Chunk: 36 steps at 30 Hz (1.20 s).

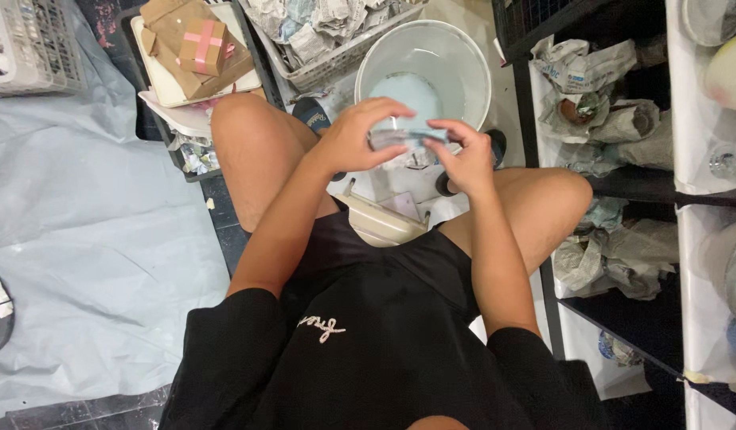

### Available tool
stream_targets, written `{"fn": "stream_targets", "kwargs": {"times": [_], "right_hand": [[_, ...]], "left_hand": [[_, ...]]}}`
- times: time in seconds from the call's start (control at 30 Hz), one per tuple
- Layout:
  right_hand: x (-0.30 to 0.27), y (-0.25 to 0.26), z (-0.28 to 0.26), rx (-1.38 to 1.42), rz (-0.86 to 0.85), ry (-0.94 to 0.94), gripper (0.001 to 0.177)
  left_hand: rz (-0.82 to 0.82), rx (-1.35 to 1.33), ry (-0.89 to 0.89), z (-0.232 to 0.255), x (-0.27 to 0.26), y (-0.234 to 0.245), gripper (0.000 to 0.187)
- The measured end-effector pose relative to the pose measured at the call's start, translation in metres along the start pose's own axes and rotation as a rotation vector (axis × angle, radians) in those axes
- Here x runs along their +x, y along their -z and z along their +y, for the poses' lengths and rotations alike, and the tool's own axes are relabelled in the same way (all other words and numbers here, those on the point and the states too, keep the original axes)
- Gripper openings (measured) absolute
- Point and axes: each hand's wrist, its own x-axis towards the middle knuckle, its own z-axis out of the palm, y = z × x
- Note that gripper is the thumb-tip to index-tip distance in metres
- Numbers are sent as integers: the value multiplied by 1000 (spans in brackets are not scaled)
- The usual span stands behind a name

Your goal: The person sits on the floor and repeatedly wraps small ceramic items, such as cups and bowls, in newspaper. They fold the paper around each item and place the wrapped bundle onto a nearby shelf.

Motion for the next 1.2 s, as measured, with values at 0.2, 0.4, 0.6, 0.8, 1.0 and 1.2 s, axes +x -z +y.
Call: {"fn": "stream_targets", "kwargs": {"times": [0.2,0.4,0.6,0.8,1.0,1.2], "right_hand": [[1,0,-10,-61,-40,8,23],[1,3,4,48,15,-144,15],[2,1,11,197,65,-47,20],[2,0,14,169,80,-74,19],[3,-2,26,579,-74,-86,34],[-1,-6,41,399,-83,-252,15]], "left_hand": [[31,45,156,-22,-4,-23,17],[7,40,261,-31,-6,-24,18],[30,-255,491,-25,-4,-28,17],[-46,-445,450,-35,-10,-36,17],[3,-542,423,-49,-13,-56,16],[56,-493,446,-57,-15,-62,16]]}}
